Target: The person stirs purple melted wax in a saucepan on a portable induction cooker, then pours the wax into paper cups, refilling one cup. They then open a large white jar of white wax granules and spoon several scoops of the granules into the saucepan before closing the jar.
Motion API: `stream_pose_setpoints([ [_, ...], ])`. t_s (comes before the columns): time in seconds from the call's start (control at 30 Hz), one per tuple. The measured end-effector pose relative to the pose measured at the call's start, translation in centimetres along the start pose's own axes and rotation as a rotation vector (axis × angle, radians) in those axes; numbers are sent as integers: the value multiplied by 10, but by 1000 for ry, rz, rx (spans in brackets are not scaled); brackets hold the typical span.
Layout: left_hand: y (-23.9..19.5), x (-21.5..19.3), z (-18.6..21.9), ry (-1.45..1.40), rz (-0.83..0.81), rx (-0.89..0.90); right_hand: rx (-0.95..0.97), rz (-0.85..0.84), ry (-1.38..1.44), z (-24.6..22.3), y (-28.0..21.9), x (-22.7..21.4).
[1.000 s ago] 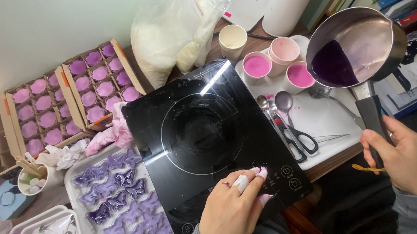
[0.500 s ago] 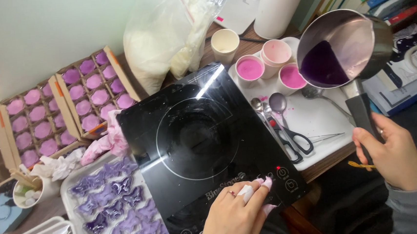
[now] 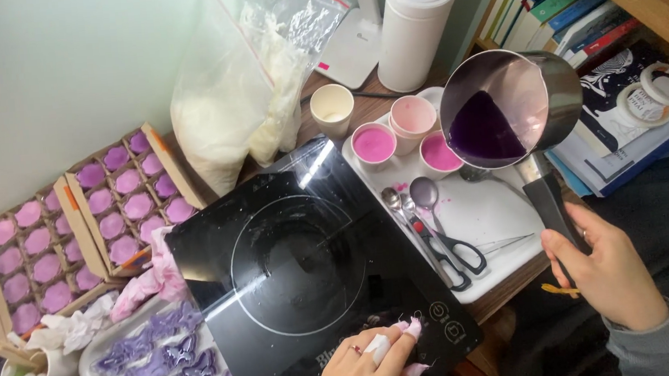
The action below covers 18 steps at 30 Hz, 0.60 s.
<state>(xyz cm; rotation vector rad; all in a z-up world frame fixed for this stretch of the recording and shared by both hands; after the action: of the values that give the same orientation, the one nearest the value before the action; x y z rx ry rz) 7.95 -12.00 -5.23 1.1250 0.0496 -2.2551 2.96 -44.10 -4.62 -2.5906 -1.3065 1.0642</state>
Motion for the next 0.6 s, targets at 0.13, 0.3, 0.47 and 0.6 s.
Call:
stream_pose_setpoints([
  [0.13, 10, 7, -6, 63, 13, 58, 31, -9, 35, 2, 3, 0],
  [0.3, 45, 3, -1, 64, 28, 99, 46, -36, 55, 0, 7, 3],
  [0.47, 102, -30, 9, 143, 84, 77, 117, -8, -3, -2, 6, 2],
  [0.6, 131, -47, 7, 232, 156, 46, 159, -2, -21, -1, 4, 0],
])
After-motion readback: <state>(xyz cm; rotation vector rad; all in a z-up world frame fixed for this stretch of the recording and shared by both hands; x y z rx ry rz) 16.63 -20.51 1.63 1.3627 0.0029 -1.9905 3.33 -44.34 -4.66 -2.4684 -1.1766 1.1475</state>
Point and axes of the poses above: each hand's wrist, its own y-axis towards the middle knuckle, its own x-axis out of the palm, z = x × y, the point moved 8 cm from there along y, towards the middle knuckle, and after that the axes turned 1 degree about -y, right-handed, at the moved point
